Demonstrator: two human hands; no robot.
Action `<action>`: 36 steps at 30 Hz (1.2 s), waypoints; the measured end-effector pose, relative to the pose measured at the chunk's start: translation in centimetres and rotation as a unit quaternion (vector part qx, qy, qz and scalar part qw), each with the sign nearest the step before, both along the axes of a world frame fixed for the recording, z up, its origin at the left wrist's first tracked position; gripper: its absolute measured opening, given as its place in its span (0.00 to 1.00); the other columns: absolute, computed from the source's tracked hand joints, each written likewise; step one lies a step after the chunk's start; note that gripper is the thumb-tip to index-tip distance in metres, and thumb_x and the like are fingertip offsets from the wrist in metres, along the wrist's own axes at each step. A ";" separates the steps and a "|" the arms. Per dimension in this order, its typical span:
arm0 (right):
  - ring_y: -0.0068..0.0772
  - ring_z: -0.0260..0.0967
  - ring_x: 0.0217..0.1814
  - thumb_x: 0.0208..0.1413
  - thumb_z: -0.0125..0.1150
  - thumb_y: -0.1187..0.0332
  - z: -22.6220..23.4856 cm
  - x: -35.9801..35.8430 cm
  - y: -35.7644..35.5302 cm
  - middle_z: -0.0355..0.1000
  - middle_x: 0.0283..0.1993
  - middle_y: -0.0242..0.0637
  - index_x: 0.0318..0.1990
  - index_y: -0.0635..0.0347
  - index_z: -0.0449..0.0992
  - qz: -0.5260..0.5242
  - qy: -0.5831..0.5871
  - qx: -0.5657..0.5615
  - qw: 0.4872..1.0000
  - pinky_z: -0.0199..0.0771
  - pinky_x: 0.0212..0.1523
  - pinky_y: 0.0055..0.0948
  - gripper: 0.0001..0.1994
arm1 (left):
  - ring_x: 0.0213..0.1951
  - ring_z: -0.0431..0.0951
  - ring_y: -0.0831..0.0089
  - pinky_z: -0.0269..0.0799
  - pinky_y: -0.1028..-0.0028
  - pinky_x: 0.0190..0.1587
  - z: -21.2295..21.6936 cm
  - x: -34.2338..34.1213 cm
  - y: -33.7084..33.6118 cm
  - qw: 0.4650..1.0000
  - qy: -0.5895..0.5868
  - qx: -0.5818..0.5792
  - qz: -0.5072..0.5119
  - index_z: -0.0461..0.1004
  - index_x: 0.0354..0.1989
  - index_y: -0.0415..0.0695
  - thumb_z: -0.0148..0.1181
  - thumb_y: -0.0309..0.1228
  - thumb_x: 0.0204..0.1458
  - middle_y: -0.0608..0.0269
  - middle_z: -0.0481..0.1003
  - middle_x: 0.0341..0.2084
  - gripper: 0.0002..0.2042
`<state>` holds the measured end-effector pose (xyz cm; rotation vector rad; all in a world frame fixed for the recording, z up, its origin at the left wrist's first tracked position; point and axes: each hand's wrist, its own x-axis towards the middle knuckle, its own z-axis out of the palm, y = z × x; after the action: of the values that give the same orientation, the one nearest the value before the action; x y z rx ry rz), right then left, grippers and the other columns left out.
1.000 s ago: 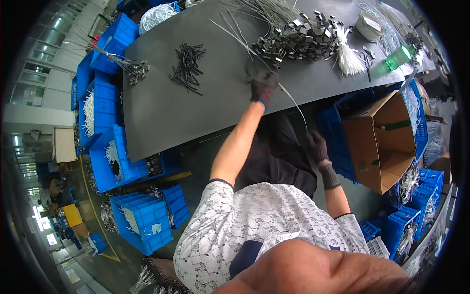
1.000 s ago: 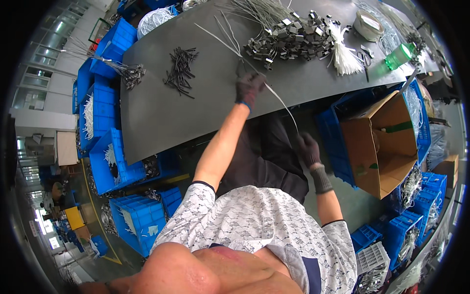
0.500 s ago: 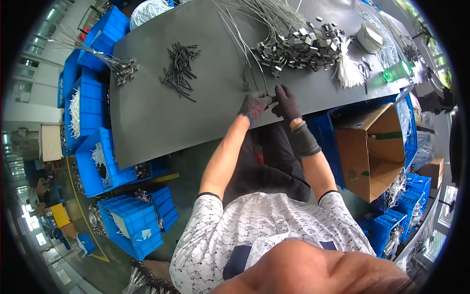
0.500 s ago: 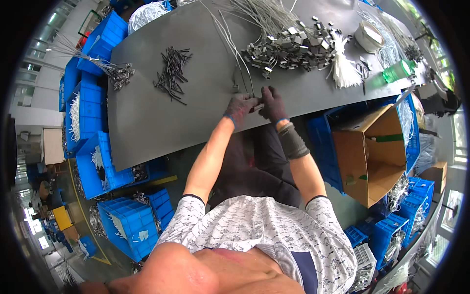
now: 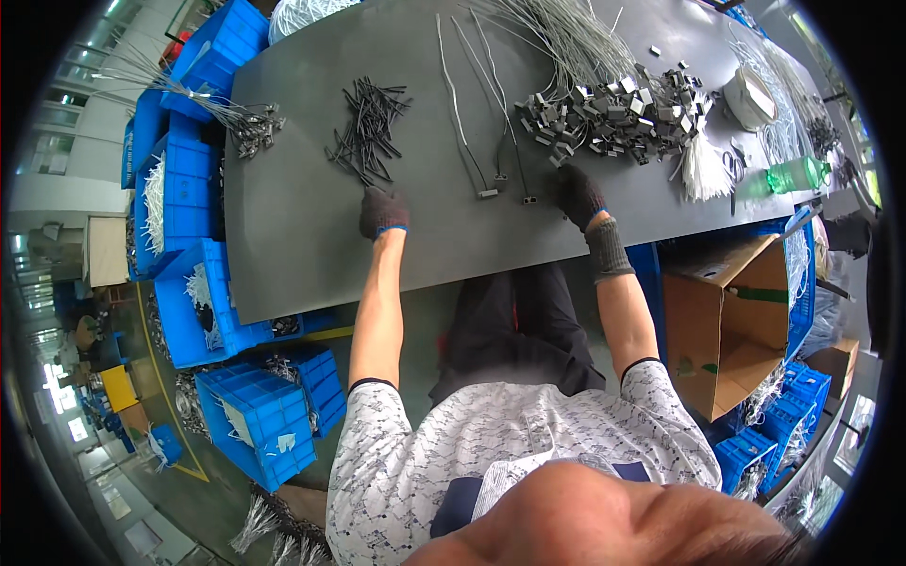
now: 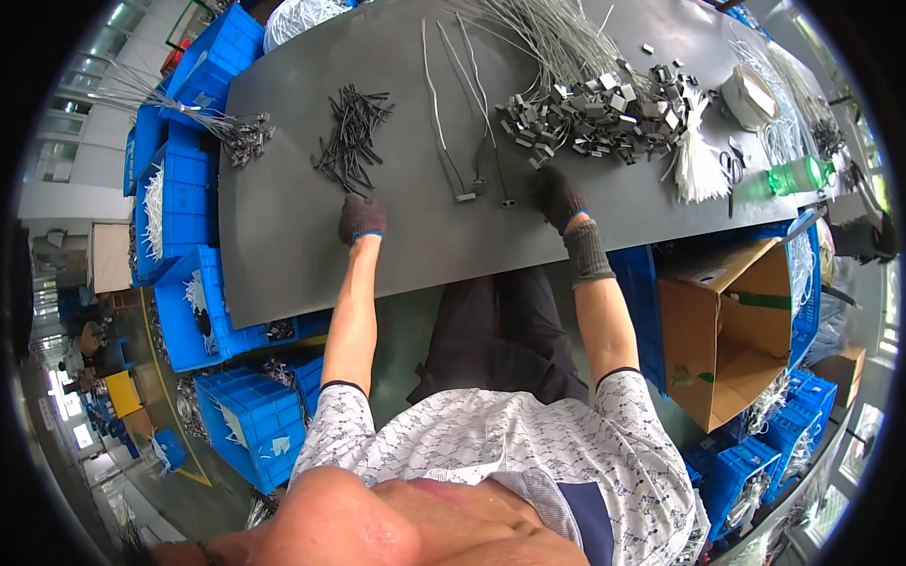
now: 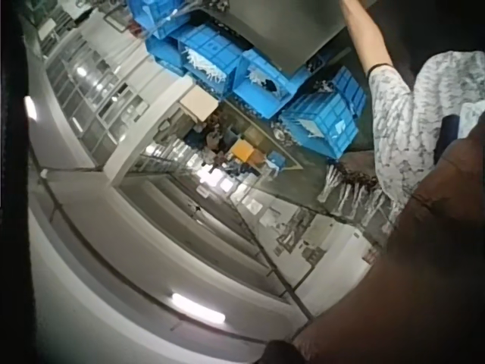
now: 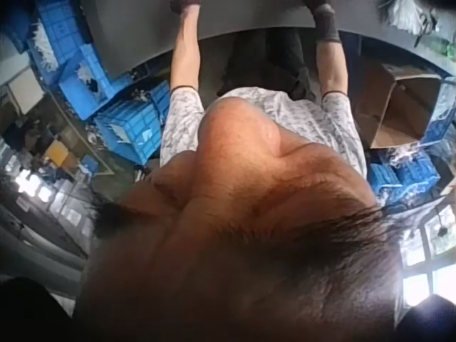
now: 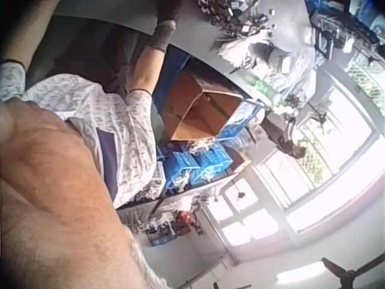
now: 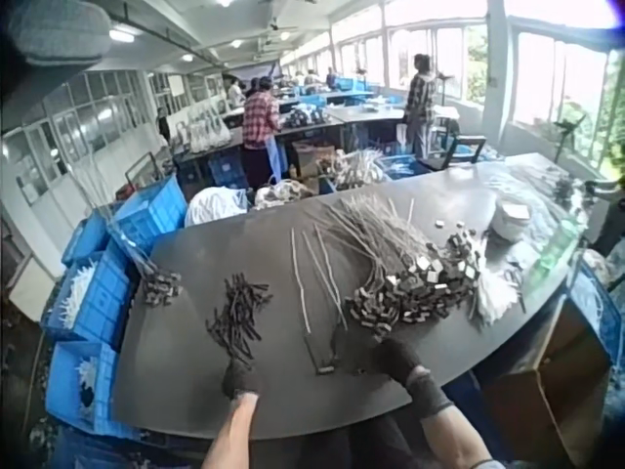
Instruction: Assembling and sorting electronic wire bundles at a manufacturing workstation.
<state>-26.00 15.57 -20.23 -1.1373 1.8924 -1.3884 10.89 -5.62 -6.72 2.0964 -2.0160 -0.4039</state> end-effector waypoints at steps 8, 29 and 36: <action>0.37 0.77 0.40 0.61 0.59 0.57 8.7 3.4 -2.9 0.78 0.41 0.34 0.54 0.52 0.73 -0.066 -0.463 -0.010 0.884 0.79 0.40 0.37 0.17 | 0.47 0.81 0.47 0.77 0.53 0.47 -3.7 0.2 -2.6 0.991 -0.036 0.123 -0.035 0.77 0.41 0.42 0.58 0.44 0.52 0.44 0.80 0.41 0.18; 0.58 0.76 0.42 0.57 0.54 0.69 4.4 14.9 38.2 0.78 0.37 0.53 0.43 0.56 0.77 0.004 0.219 0.501 0.838 0.76 0.39 0.48 0.09 | 0.16 0.76 0.72 0.74 0.73 0.17 -5.1 3.8 3.9 0.858 0.501 0.108 0.032 0.72 0.41 0.36 0.61 0.31 0.58 0.59 0.76 0.18 0.11; 0.61 0.74 0.51 0.59 0.52 0.63 3.5 20.4 49.5 0.77 0.45 0.56 0.44 0.60 0.79 0.008 0.138 0.430 0.892 0.74 0.48 0.49 0.14 | 0.33 0.81 0.68 0.82 0.64 0.37 -7.9 -1.0 8.4 0.626 0.714 0.311 0.034 0.77 0.39 0.41 0.63 0.27 0.57 0.58 0.79 0.32 0.05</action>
<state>-5.61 65.06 -16.77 -0.8882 2.3049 -0.2539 9.88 2.75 -14.59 1.0480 -0.7505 -2.0921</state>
